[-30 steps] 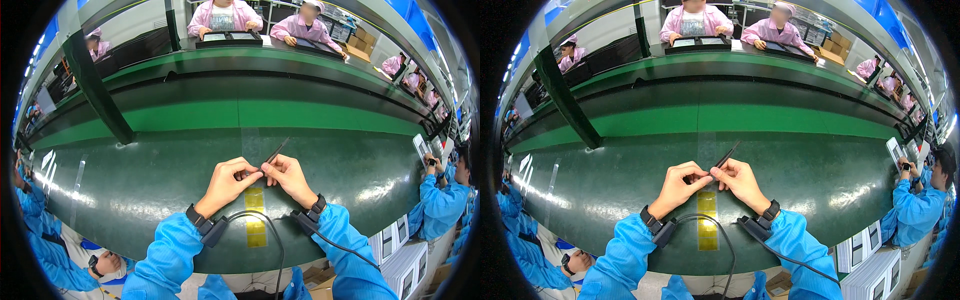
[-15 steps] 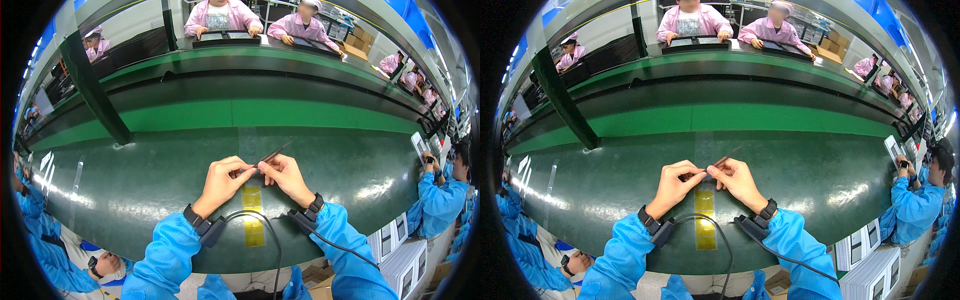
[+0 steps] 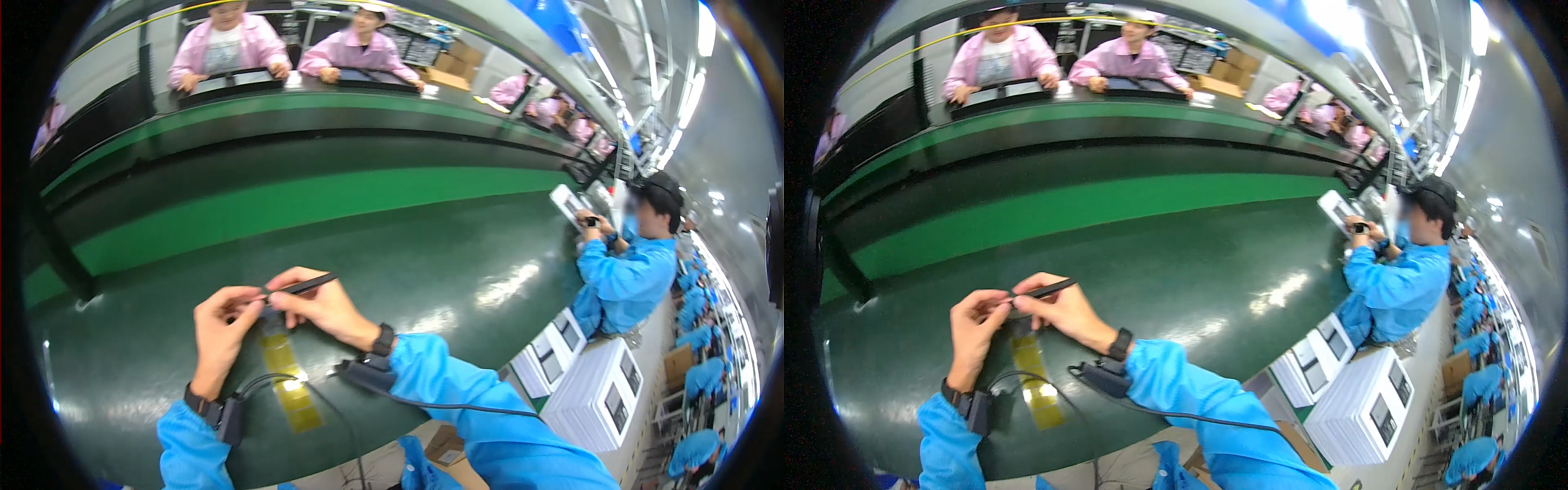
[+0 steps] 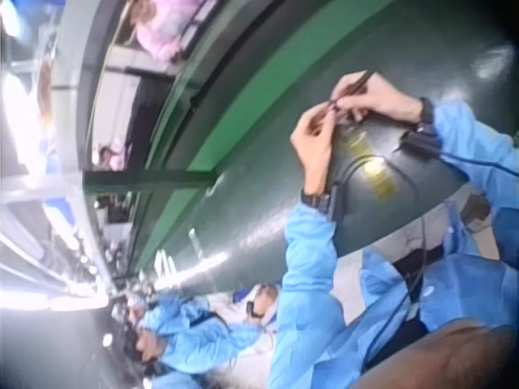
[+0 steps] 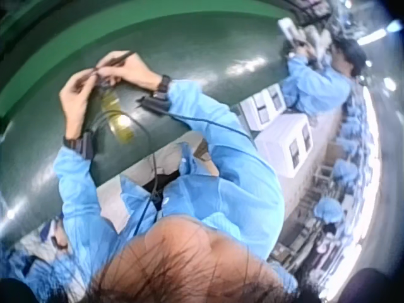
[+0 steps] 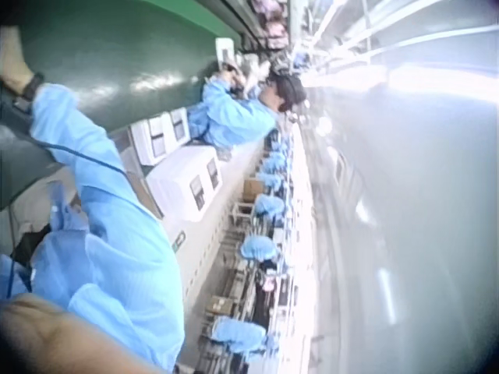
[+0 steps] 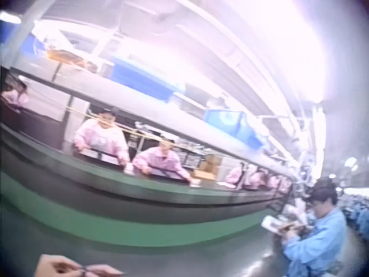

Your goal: Assembling internal components and applying tape to the interior of an electronic tablet on a factory assembly line.

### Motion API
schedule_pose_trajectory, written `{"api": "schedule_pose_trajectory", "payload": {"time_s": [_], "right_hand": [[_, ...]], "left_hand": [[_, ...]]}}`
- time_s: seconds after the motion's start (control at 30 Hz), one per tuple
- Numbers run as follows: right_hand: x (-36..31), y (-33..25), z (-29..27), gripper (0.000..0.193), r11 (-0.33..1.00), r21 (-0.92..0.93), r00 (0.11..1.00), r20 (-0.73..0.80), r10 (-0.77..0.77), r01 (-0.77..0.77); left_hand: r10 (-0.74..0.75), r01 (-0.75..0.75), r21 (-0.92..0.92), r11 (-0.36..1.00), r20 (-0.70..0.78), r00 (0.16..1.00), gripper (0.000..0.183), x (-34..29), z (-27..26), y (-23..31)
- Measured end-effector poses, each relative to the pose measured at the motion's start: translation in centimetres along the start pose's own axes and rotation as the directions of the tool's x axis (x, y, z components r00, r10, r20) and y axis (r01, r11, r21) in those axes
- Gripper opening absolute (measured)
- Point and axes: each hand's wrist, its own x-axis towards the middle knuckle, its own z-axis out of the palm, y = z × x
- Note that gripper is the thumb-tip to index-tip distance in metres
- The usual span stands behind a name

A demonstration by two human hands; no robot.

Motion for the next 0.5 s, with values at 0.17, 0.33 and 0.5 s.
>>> {"api": "schedule_pose_trajectory", "payload": {"time_s": [0.17,0.33,0.5], "right_hand": [[0.1,0.5,-0.8,0.019,0.995,0.011,0.995,0.034,-0.096,0.096],[0.0,0.6,-0.6,0.019,0.996,0.002,0.996,0.013,-0.093,0.093],[-0.1,1.0,-1.2,0.017,0.996,0.009,0.996,-0.008,-0.084,0.084]], "left_hand": [[-0.110,0.124,-0.173,0.977,0.086,0.990,0.027,0.7,0.5,0.8],[-0.126,0.139,-0.191,0.972,0.078,0.989,0.036,0.4,0.7,0.9],[-0.121,0.142,-0.191,0.971,0.120,0.985,0.037,0.2,1.1,0.9]]}}
